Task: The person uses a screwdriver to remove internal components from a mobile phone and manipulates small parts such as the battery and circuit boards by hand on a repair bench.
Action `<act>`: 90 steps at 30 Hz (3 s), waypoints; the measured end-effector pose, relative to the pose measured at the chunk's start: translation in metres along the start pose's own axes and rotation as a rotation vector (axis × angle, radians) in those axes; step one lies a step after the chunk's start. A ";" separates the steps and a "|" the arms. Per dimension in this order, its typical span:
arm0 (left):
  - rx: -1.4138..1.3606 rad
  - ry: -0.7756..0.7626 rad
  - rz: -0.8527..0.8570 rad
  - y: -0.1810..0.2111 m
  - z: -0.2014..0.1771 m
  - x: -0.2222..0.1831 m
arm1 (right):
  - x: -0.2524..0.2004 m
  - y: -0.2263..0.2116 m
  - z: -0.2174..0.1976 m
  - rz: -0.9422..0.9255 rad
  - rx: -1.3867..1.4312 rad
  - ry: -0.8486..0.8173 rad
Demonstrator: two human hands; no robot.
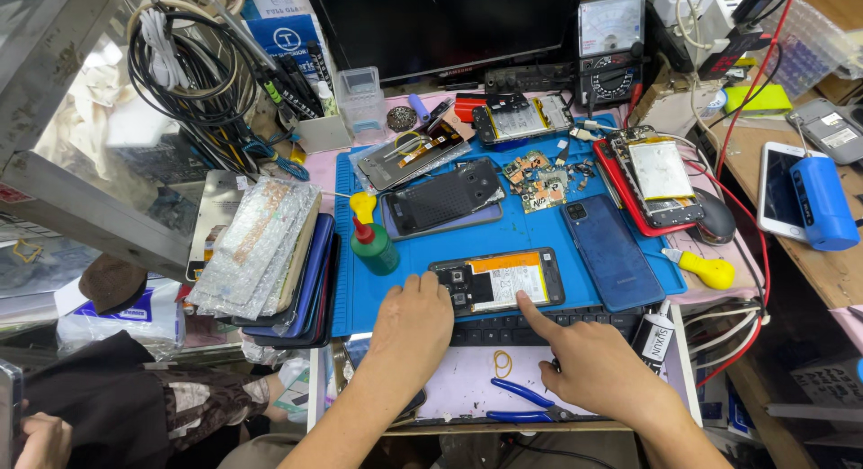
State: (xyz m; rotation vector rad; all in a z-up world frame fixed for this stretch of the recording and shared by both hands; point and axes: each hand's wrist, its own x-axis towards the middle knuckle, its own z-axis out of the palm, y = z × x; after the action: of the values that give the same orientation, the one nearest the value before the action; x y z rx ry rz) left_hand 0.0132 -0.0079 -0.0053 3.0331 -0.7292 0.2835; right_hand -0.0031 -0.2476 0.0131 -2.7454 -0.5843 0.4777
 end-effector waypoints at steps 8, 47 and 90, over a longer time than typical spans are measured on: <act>-0.290 -0.064 -0.112 -0.009 -0.016 0.007 | 0.004 0.005 -0.008 -0.019 0.009 -0.023; -0.185 0.276 -0.118 -0.009 -0.007 -0.005 | 0.002 -0.006 -0.011 0.091 0.032 -0.032; -2.345 0.141 -0.126 0.005 -0.023 -0.067 | -0.013 0.020 0.007 -0.096 0.517 0.064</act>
State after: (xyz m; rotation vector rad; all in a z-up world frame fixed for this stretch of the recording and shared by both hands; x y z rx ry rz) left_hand -0.0513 0.0188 0.0056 0.7725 -0.2574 -0.2600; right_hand -0.0099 -0.2694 0.0026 -2.2235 -0.4909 0.4424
